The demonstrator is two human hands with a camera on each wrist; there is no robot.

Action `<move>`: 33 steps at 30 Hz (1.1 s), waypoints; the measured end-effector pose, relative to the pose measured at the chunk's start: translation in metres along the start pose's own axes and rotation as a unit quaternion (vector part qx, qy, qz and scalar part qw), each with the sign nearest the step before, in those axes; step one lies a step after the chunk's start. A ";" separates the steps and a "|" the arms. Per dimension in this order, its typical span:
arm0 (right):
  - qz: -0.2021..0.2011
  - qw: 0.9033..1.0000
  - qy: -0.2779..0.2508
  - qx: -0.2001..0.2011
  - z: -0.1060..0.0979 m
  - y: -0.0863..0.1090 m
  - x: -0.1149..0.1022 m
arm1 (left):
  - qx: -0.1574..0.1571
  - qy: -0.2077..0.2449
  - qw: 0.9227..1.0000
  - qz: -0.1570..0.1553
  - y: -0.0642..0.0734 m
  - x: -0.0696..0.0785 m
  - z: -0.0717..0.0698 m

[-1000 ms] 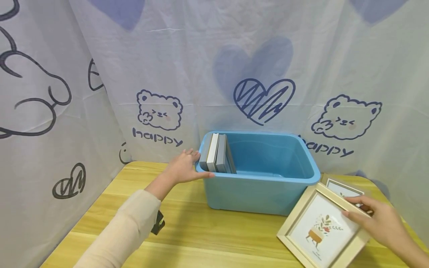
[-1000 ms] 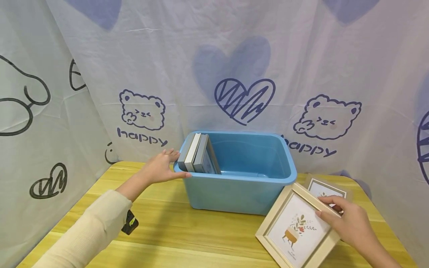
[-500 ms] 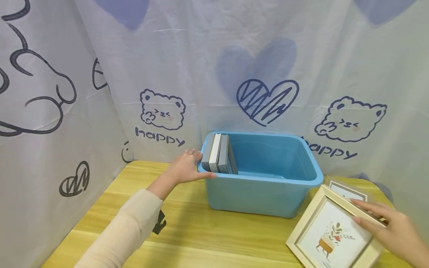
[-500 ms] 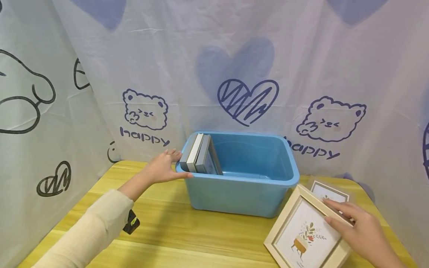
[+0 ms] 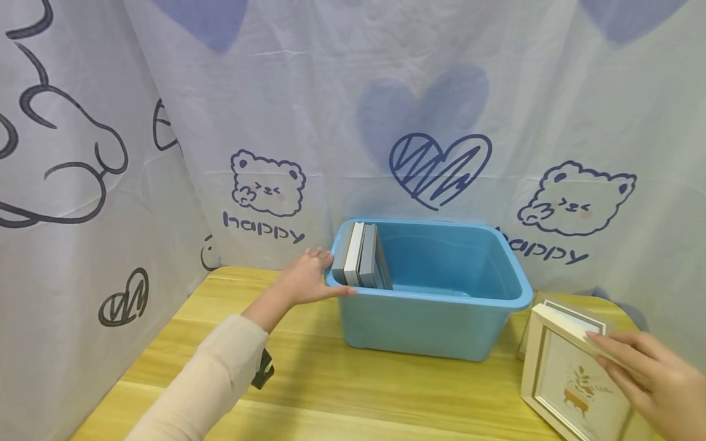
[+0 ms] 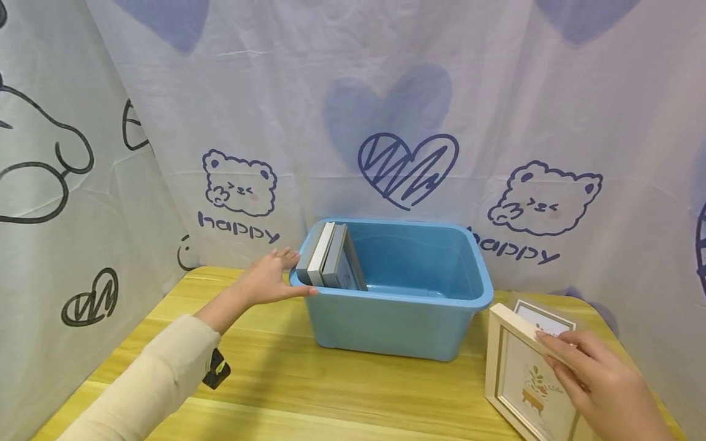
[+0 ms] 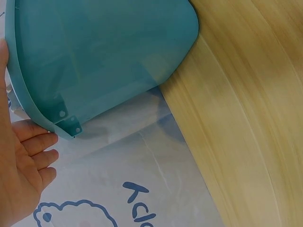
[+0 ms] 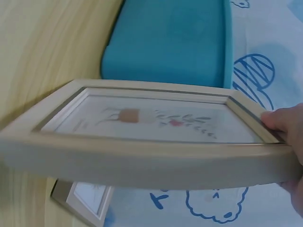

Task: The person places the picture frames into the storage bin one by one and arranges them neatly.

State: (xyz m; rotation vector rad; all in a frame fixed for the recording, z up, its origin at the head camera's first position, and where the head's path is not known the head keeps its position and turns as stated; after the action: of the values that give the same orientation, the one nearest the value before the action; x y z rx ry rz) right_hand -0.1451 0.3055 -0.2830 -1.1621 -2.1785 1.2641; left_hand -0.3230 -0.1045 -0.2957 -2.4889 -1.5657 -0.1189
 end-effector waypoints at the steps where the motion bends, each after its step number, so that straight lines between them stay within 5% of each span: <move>1: -0.012 1.000 0.004 0.008 0.000 0.000 -0.002 | 0.000 0.002 1.000 -0.001 0.000 0.000 0.000; 10: -0.090 0.992 -0.031 0.086 -0.004 -0.010 -0.017 | 0.002 0.007 1.000 -0.005 -0.001 -0.002 -0.002; 17: -0.114 0.986 -0.036 0.119 -0.008 -0.019 -0.026 | -0.001 0.007 1.000 -0.008 0.001 -0.001 0.000; 33: -0.103 0.992 0.031 0.063 -0.017 -0.050 -0.025 | -0.003 0.000 1.000 -0.007 0.000 -0.001 0.002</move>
State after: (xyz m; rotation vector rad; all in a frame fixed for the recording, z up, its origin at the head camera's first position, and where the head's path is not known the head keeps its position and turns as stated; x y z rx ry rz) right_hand -0.1422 0.2817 -0.2297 -0.8901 -2.0797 1.2397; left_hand -0.3235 -0.1053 -0.2977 -2.4811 -1.5860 -0.1264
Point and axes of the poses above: each hand's wrist, its own y-axis away from the middle knuckle, its own z-axis out of the palm, x = y × z, the point moved 6 cm from there along -y, towards the middle knuckle, and after that the axes turned 1 degree about z, right-handed, at the moved point
